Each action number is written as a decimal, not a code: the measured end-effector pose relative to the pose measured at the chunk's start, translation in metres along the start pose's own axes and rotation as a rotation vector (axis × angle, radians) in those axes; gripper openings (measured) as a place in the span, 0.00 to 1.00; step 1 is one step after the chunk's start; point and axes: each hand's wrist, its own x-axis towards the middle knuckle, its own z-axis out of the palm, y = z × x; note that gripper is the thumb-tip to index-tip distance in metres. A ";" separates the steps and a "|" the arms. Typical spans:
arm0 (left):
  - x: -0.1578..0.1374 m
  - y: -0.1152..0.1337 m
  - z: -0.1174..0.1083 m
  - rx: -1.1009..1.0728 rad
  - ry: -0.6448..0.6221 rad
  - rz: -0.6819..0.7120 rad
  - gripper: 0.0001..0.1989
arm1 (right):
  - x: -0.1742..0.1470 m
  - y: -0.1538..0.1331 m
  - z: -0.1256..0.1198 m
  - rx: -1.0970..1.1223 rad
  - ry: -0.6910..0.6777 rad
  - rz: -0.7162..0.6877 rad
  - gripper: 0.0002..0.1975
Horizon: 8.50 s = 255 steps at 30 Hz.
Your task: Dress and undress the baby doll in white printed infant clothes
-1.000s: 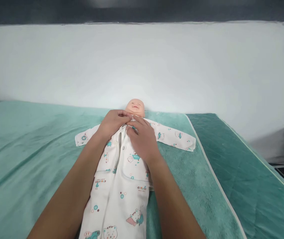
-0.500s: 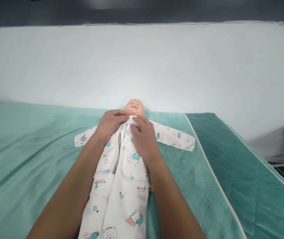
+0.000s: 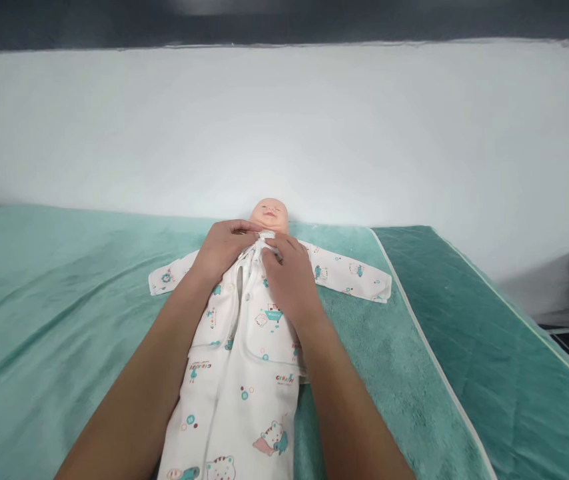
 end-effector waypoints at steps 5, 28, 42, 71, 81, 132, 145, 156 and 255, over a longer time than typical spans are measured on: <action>0.000 0.001 0.000 0.069 -0.037 0.041 0.11 | 0.000 -0.001 -0.001 0.005 -0.005 0.016 0.17; -0.003 0.002 0.000 0.135 -0.068 0.021 0.06 | 0.001 -0.001 -0.001 0.015 -0.021 0.045 0.16; -0.001 -0.001 0.001 0.000 -0.107 0.042 0.08 | 0.004 0.000 -0.001 0.050 -0.022 0.038 0.14; 0.001 -0.008 0.001 -0.039 -0.069 0.082 0.09 | 0.004 0.005 -0.003 -0.137 -0.092 -0.089 0.18; -0.002 -0.006 0.001 -0.078 0.055 0.082 0.10 | 0.005 0.004 -0.014 0.204 0.004 -0.007 0.13; -0.061 0.017 -0.013 -0.376 -0.153 -0.143 0.09 | -0.009 -0.018 -0.025 0.430 -0.402 0.181 0.16; -0.058 0.014 -0.016 -0.297 -0.260 -0.110 0.04 | -0.007 -0.017 -0.029 0.345 -0.407 0.186 0.07; -0.062 0.017 -0.017 -0.032 -0.314 0.025 0.06 | -0.008 -0.021 -0.030 0.289 -0.432 0.225 0.09; -0.060 0.010 -0.045 -0.368 -0.705 -0.025 0.10 | -0.022 -0.033 -0.035 0.367 -0.636 0.190 0.21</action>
